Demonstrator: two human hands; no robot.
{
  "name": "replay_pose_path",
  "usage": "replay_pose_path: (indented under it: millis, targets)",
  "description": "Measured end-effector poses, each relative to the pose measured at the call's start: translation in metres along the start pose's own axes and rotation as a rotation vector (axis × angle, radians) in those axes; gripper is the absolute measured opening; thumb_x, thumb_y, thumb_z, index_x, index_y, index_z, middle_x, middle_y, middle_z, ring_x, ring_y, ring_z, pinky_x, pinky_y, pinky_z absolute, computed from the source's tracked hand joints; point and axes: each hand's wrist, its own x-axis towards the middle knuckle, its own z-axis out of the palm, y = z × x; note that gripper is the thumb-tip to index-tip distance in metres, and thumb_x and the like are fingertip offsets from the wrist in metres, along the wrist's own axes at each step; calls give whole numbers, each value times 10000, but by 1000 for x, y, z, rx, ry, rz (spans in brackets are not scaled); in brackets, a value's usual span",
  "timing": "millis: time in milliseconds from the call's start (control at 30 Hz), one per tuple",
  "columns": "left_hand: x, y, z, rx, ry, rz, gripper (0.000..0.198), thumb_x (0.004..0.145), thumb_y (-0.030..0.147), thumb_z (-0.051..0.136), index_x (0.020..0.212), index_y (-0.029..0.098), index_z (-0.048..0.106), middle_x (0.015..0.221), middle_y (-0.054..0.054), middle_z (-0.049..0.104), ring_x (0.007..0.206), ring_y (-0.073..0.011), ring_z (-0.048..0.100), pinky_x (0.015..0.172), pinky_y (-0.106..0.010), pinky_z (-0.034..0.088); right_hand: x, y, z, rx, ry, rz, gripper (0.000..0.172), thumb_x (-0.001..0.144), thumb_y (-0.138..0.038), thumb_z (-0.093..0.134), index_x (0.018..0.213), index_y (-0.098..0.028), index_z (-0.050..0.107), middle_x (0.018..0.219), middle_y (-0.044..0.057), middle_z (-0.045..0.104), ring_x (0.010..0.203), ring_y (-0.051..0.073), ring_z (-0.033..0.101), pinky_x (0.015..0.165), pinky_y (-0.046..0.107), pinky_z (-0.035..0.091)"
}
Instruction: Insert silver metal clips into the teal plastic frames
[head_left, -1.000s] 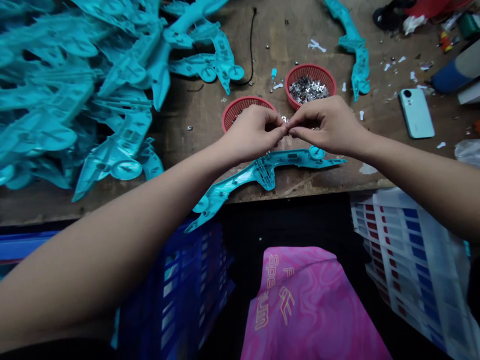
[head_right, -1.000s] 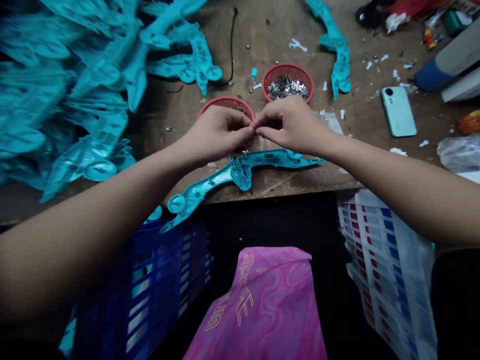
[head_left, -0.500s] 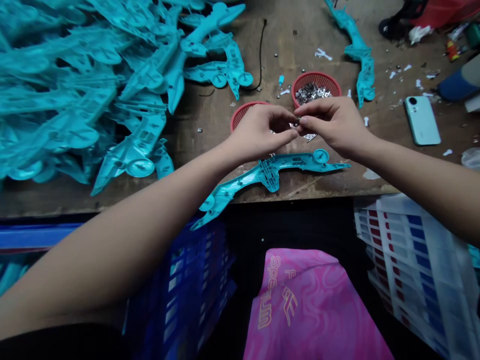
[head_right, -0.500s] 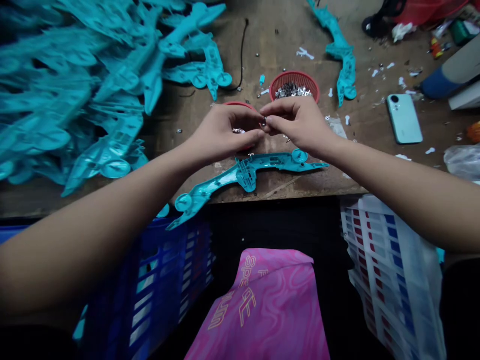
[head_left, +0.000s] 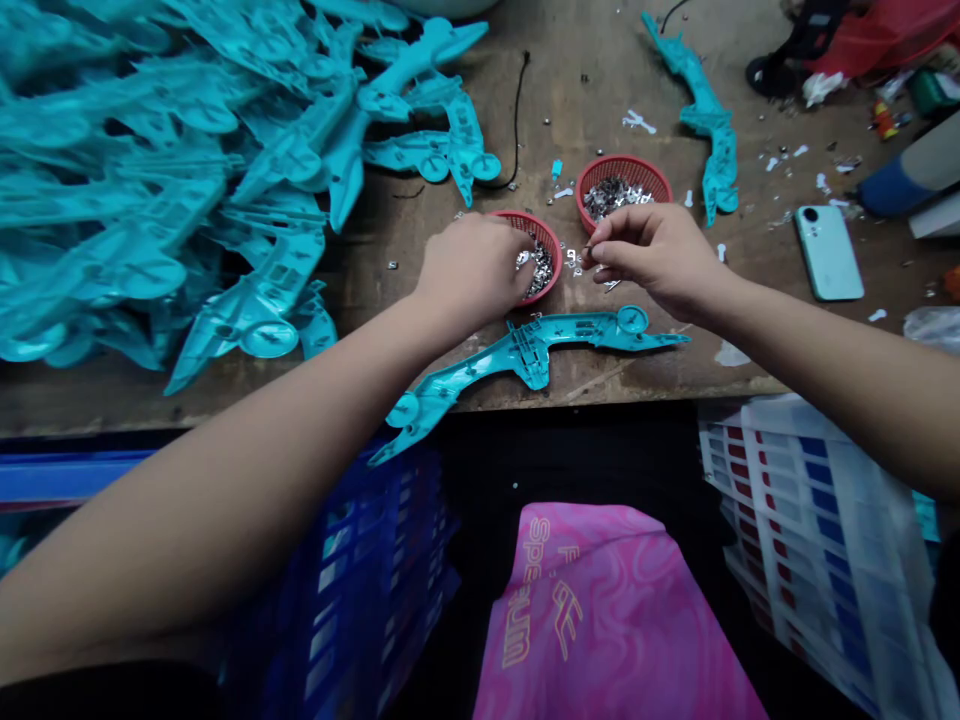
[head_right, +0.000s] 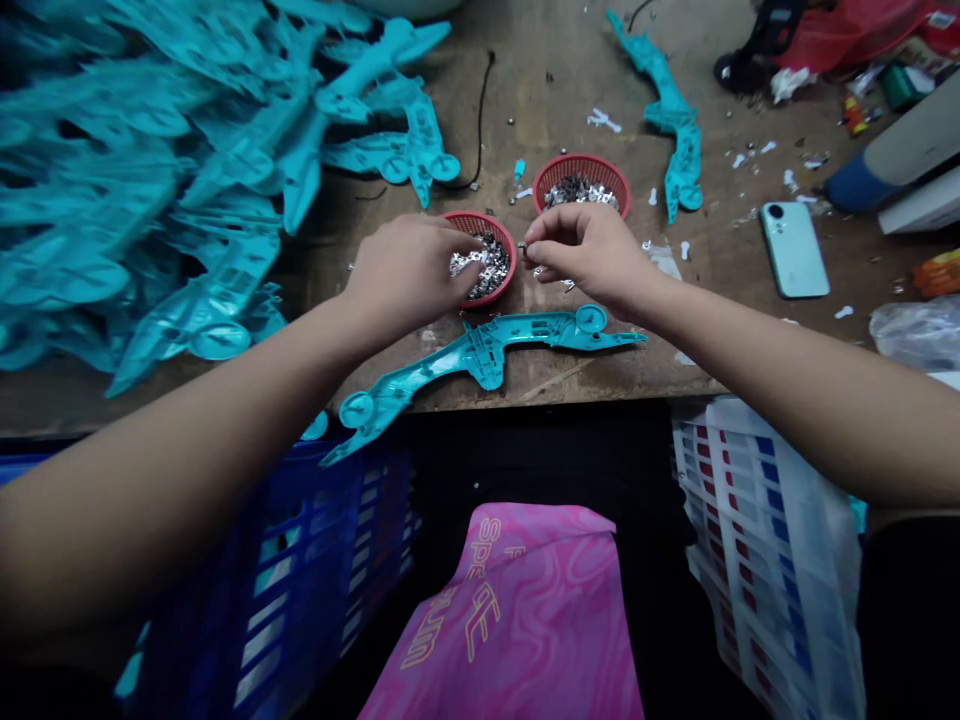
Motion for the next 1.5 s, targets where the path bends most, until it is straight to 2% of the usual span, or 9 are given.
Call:
replay_pose_path:
  millis: [200,367,500,600,733,900,1067,1300,1500]
  targets:
    - [-17,26,14,-294,61,209,290,1171,334,719,1221,190,966,1107,-112,933,1110,-291,863,1091,-400,668,-12,-2,0,-314,-11,-163,181,1061,-445,940,1115,-277,904,1092,93,922,1097,333,881,1010,511,802]
    - [-21,28,17,-258,37,120,295,1212,341,705,1122,200,948,1021,-120,889,1078,-323,863,1117,-442,659,-18,-13,-4,-620,-134,-265,268,1098,-371,894,1348,-296,957,1251,99,948,1184,346,883,1122,493,741]
    - [-31,31,17,-59,-39,229,281,1212,371,757,1121,188,951,961,-121,860,1189,-372,881,1190,-474,676,-7,-4,-13,-747,-276,-299,339,1101,-294,834,1406,-267,977,1265,114,952,1246,365,880,1185,510,686]
    - [-52,48,21,221,-279,340,209,1173,214,784,1198,109,963,1133,-203,921,1295,-410,891,1217,-494,711,4,11,-21,-770,-355,-248,246,1068,-234,821,1232,-246,1004,1185,104,956,1169,340,886,1163,497,674]
    - [-72,72,28,469,-525,399,502,1181,-19,582,1602,-47,854,1645,-368,832,1544,-425,849,1245,-464,732,11,28,-24,-707,-512,-206,174,1057,-228,846,1136,-259,998,1105,54,951,1040,275,867,1096,440,668]
    - [-70,75,33,475,-534,465,628,1213,-47,490,1801,-77,707,1807,-382,737,1731,-411,756,1429,-459,641,13,38,-19,-664,-619,-308,195,1122,-261,793,1154,-267,986,1145,55,948,1051,247,847,1096,417,650]
    - [-69,73,33,465,-525,468,637,1205,-49,496,1810,-84,695,1828,-396,710,1721,-424,764,1393,-475,681,16,43,-22,-712,-686,-359,229,1142,-257,747,1157,-244,976,1176,71,940,1086,261,838,1086,422,643]
    - [-71,74,35,459,-527,453,652,1199,-57,488,1821,-79,682,1834,-394,703,1734,-430,747,1356,-476,708,14,38,-19,-739,-662,-353,193,1107,-238,801,1135,-246,991,1201,67,941,1073,248,849,1100,417,653]
    - [-69,70,35,440,-520,445,636,1194,-61,501,1791,-41,717,1815,-364,729,1730,-416,747,1311,-460,728,31,47,-71,-898,-364,-260,134,1120,-343,906,1104,-247,999,1162,141,950,1178,358,854,1117,504,665]
